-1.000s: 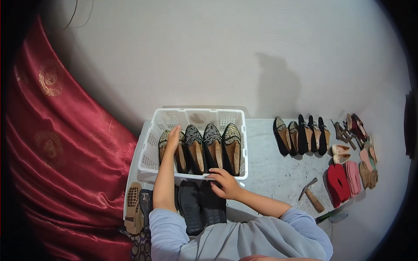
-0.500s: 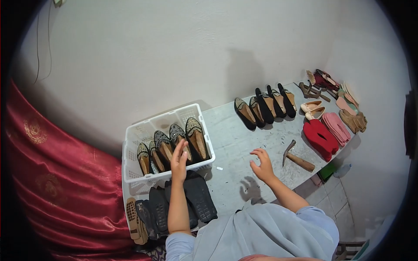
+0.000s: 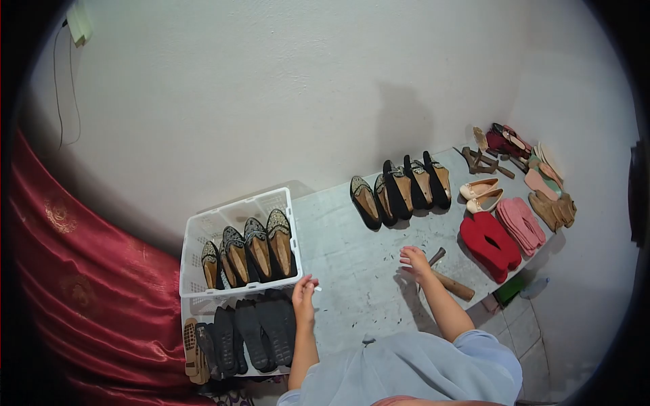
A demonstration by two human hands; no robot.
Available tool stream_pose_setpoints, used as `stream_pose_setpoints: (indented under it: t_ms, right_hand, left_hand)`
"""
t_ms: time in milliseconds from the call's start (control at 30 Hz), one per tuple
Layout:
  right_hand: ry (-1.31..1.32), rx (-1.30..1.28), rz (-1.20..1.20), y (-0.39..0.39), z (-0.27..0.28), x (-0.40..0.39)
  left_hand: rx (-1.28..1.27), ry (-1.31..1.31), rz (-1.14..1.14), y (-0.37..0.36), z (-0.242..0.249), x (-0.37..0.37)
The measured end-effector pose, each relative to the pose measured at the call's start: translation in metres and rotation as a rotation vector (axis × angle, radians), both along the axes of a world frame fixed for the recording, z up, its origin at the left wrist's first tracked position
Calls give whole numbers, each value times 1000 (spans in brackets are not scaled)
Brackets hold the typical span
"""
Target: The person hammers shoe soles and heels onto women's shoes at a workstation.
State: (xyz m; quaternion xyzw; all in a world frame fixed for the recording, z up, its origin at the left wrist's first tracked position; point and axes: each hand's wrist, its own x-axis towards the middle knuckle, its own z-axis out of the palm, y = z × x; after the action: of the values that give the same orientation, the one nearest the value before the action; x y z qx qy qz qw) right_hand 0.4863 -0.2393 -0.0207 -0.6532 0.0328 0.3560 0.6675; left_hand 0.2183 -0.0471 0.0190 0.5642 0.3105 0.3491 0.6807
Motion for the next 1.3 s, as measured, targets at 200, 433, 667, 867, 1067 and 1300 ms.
stream_pose_setpoints:
  t_ms: [200, 433, 667, 867, 1067, 1300]
  right_hand:
    - [-79, 29, -87, 35, -37, 106]
    - [-177, -59, -138, 83, -42, 164]
    - [-206, 99, -168, 72, -50, 154]
    - [-346, 300, 81, 19, -15, 87]
    - [-184, 423, 340, -16, 36, -7]
    - [-455, 408, 695, -44, 35, -74]
  left_hand:
    - [-26, 155, 69, -25, -19, 13]
    - [-113, 220, 204, -47, -13, 14]
    - [-156, 208, 217, -60, -19, 0]
    - [-121, 305, 48, -79, -18, 18]
    - [-286, 43, 27, -104, -15, 74]
    - [-453, -520, 187, -76, 23, 70]
